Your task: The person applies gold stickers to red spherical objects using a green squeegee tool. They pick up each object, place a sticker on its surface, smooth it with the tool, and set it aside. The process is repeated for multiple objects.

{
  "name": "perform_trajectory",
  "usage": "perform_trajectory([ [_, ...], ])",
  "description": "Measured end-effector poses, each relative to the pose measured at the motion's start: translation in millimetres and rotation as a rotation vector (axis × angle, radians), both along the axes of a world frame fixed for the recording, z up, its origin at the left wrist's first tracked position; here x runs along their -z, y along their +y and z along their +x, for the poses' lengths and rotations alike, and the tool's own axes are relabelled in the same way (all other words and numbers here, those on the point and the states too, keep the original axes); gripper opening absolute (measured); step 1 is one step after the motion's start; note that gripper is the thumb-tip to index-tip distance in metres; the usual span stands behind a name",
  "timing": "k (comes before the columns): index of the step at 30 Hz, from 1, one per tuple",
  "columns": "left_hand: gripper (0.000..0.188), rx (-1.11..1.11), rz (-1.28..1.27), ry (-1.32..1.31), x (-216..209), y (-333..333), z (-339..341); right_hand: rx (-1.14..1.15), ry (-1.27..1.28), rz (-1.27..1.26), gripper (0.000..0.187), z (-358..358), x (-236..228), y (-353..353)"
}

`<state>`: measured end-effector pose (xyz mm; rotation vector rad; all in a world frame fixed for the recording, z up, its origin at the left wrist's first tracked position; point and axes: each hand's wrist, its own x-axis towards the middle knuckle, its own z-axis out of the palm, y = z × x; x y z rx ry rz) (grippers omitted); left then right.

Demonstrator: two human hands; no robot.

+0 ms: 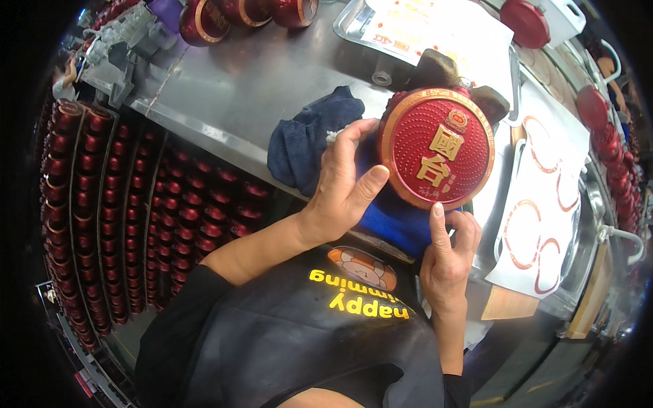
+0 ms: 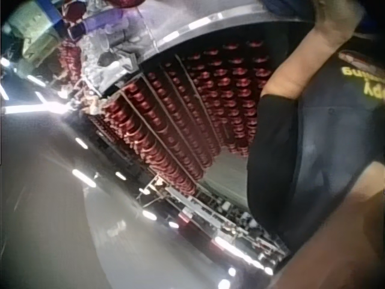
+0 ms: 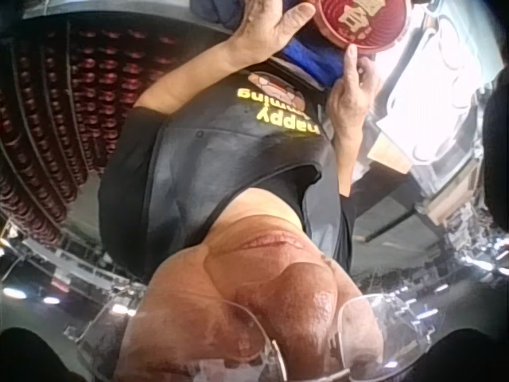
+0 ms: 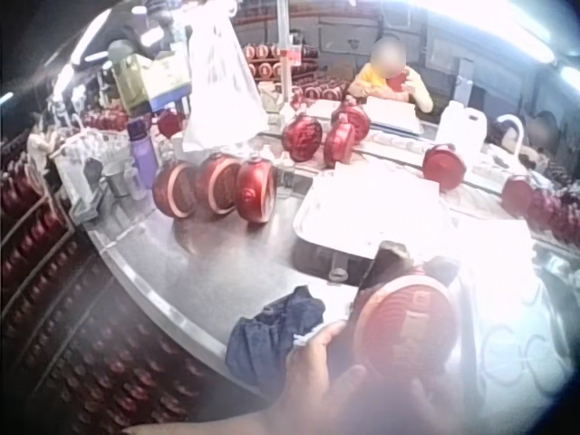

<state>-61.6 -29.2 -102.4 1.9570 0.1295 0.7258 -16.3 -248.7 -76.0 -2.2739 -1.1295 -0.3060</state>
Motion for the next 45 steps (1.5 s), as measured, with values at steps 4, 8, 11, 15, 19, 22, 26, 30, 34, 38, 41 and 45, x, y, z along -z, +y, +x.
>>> perform_trajectory([
  [4, 0.066, -0.022, 0.037, 0.001, 4, -1, 1, 0.006, 0.002, 0.005, 0.08, 0, 0, -1],
  [8, 0.066, -0.037, 0.022, -0.103, 8, -5, -8, 0.007, 0.018, -0.014, 0.08, 0, -1, -2],
  [11, 0.072, 0.001, 0.49, -0.118, 6, -16, -32, 0.009, 0.022, -0.006, 0.079, 0, -1, -2],
  [15, 0.081, 0.045, 0.66, 0.08, 8, -25, -46, 0.0, 0.015, -0.004, 0.08, 0, -1, -2],
  [19, 0.086, 0.04, 0.336, 0.102, 9, -14, -31, 0.0, -0.007, -0.014, 0.081, 1, 0, -3],
  [22, 0.095, 0.044, 0.262, 0.094, 5, -10, -19, 0.005, -0.007, -0.008, 0.082, 1, 3, -3],
  [26, 0.099, 0.007, 0.25, 0.16, -1, -13, -8, 0.003, -0.016, 0.004, 0.082, 1, 6, -3],
  [30, 0.096, 0.006, 0.203, 0.158, -2, -12, -5, 0.002, -0.024, -0.012, 0.083, 2, 5, -4],
  [34, 0.091, 0.031, 0.152, 0.17, 1, -9, -6, 0.006, -0.019, -0.039, 0.082, 2, 4, -6],
  [38, 0.086, 0.057, 0.117, 0.151, 4, -7, -5, -0.007, -0.016, -0.014, 0.082, 3, 4, -5],
  [41, 0.084, 0.038, 0.054, 0.046, 3, -8, -13, -0.002, -0.017, -0.016, 0.081, 2, 3, -4],
  [45, 0.089, 0.126, 0.507, -0.128, -2, -23, -39, -0.009, -0.02, -0.004, 0.08, 2, 6, -4],
])
